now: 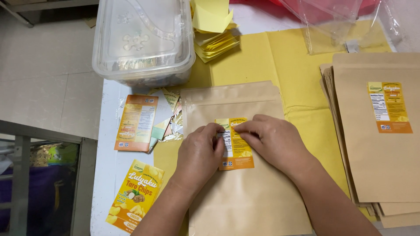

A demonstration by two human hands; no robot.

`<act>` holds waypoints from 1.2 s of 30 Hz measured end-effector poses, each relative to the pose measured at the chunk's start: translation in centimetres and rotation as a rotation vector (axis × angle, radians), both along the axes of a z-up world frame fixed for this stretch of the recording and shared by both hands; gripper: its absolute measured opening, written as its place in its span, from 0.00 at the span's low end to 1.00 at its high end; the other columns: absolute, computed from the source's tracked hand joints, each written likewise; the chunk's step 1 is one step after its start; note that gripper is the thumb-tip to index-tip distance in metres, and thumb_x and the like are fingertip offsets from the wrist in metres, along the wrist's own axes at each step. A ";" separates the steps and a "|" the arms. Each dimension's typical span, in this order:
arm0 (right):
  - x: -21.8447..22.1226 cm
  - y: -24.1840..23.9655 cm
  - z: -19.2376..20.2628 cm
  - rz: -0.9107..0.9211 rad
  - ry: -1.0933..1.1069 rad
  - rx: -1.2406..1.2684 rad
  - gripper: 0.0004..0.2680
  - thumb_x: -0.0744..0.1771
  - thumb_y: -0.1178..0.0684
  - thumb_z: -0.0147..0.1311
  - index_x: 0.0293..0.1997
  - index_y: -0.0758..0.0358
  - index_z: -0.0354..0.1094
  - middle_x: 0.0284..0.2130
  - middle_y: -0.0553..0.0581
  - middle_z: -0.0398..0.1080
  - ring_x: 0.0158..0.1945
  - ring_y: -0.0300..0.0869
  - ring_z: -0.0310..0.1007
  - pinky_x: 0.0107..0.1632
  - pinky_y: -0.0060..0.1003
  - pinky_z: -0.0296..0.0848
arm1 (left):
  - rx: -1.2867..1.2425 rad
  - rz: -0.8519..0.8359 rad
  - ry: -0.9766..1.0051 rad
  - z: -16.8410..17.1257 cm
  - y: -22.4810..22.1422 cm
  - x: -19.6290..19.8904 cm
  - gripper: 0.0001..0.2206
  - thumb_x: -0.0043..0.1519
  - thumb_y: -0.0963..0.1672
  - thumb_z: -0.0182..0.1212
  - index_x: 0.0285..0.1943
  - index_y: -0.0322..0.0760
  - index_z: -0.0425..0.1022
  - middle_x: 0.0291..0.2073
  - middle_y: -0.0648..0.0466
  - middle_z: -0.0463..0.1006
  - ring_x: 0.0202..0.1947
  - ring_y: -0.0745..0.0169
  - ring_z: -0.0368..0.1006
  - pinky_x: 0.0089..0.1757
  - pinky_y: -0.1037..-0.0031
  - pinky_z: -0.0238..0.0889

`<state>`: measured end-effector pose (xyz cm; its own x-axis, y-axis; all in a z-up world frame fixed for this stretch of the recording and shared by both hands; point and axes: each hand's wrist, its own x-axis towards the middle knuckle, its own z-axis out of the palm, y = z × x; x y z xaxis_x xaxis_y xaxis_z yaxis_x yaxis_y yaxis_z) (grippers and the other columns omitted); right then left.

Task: Peeling adhesive product labels and applying them to the front of brown paper packaging bags.

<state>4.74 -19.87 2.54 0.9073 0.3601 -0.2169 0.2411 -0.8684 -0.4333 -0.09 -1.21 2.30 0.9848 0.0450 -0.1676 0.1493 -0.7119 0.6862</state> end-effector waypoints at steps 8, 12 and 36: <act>-1.6 0.6 1.5 0.200 0.078 -0.260 0.17 0.71 0.44 0.42 0.70 0.38 0.61 0.37 0.54 0.67 0.43 0.51 0.76 0.45 0.49 0.77 | 0.020 -0.035 -0.005 -0.3 0.0 0.0 0.15 0.62 0.38 0.57 0.57 0.34 0.79 0.31 0.44 0.81 0.33 0.50 0.80 0.36 0.66 0.75; -1.7 0.4 0.6 0.197 0.025 -0.299 0.18 0.71 0.40 0.39 0.71 0.38 0.58 0.35 0.51 0.65 0.39 0.48 0.76 0.42 0.46 0.77 | 0.091 -0.078 -0.014 0.0 -0.3 -0.1 0.16 0.63 0.38 0.55 0.60 0.35 0.78 0.32 0.42 0.81 0.33 0.49 0.80 0.36 0.65 0.74; -1.7 0.2 0.6 0.162 -0.034 -0.323 0.17 0.71 0.41 0.38 0.71 0.39 0.59 0.34 0.52 0.69 0.39 0.50 0.77 0.42 0.47 0.77 | 0.354 -0.202 -0.042 0.7 -1.2 -0.8 0.21 0.63 0.38 0.55 0.67 0.42 0.74 0.35 0.40 0.82 0.30 0.44 0.82 0.33 0.56 0.77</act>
<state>3.05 -19.65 3.15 0.8525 0.4177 -0.3142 0.3964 -0.9085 -0.1322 -0.89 -2.40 2.98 0.9855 -0.1024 -0.1357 -0.0407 -0.9171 0.3965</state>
